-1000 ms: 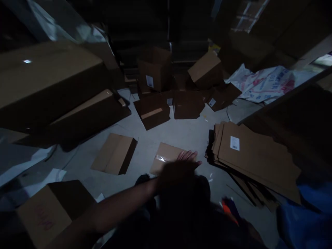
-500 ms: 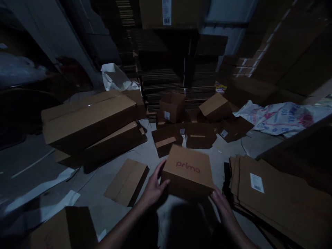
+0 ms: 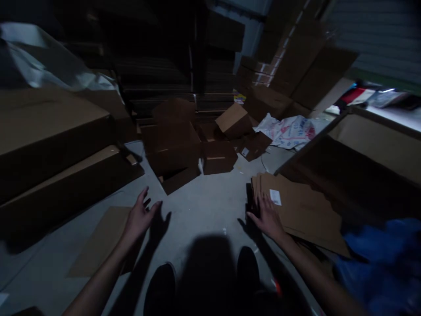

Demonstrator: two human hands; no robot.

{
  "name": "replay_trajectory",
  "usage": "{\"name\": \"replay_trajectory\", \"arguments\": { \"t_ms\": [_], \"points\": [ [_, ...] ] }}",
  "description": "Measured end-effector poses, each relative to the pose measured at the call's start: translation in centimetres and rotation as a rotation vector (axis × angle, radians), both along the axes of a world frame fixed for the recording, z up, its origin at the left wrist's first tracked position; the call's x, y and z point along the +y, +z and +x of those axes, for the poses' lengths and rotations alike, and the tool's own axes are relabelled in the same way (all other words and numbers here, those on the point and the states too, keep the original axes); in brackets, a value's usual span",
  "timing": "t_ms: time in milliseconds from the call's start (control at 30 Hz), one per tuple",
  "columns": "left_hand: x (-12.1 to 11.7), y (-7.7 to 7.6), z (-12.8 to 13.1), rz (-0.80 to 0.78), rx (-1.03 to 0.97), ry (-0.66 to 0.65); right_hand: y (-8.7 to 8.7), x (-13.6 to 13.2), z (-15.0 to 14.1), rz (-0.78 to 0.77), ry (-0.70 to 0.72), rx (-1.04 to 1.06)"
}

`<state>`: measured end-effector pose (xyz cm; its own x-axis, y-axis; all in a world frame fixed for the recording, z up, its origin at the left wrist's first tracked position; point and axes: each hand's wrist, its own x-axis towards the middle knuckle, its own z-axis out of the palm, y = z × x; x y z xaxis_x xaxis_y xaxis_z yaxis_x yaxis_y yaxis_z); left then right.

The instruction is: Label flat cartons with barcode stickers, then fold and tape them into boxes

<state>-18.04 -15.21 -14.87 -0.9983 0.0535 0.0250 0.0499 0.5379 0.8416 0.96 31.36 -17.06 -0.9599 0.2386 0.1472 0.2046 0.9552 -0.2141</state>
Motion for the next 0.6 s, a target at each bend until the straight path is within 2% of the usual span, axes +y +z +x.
{"name": "replay_trajectory", "arguments": {
  "t_ms": [67, 100, 200, 400, 600],
  "points": [
    [-0.4, -1.9, 1.4, 0.009, -0.109, -0.037, -1.2, 3.9, 4.1, 0.059, -0.047, -0.166],
    [-0.3, -2.3, 1.9, 0.010, -0.142, -0.065, -1.5, 5.4, 5.5, 0.075, -0.030, -0.237],
    [0.7, -2.0, 2.8, 0.026, -0.182, -0.137, -1.7, 7.7, 7.1, 0.103, 0.059, -0.292],
    [4.2, -0.5, 4.8, 0.043, -0.219, -0.283, -0.2, 6.8, 7.5, 0.094, 0.130, -0.108],
    [7.7, 0.9, 7.1, 0.092, -0.263, -0.387, 3.7, 4.8, 7.2, 0.008, 0.110, 0.069]
  ]
}}
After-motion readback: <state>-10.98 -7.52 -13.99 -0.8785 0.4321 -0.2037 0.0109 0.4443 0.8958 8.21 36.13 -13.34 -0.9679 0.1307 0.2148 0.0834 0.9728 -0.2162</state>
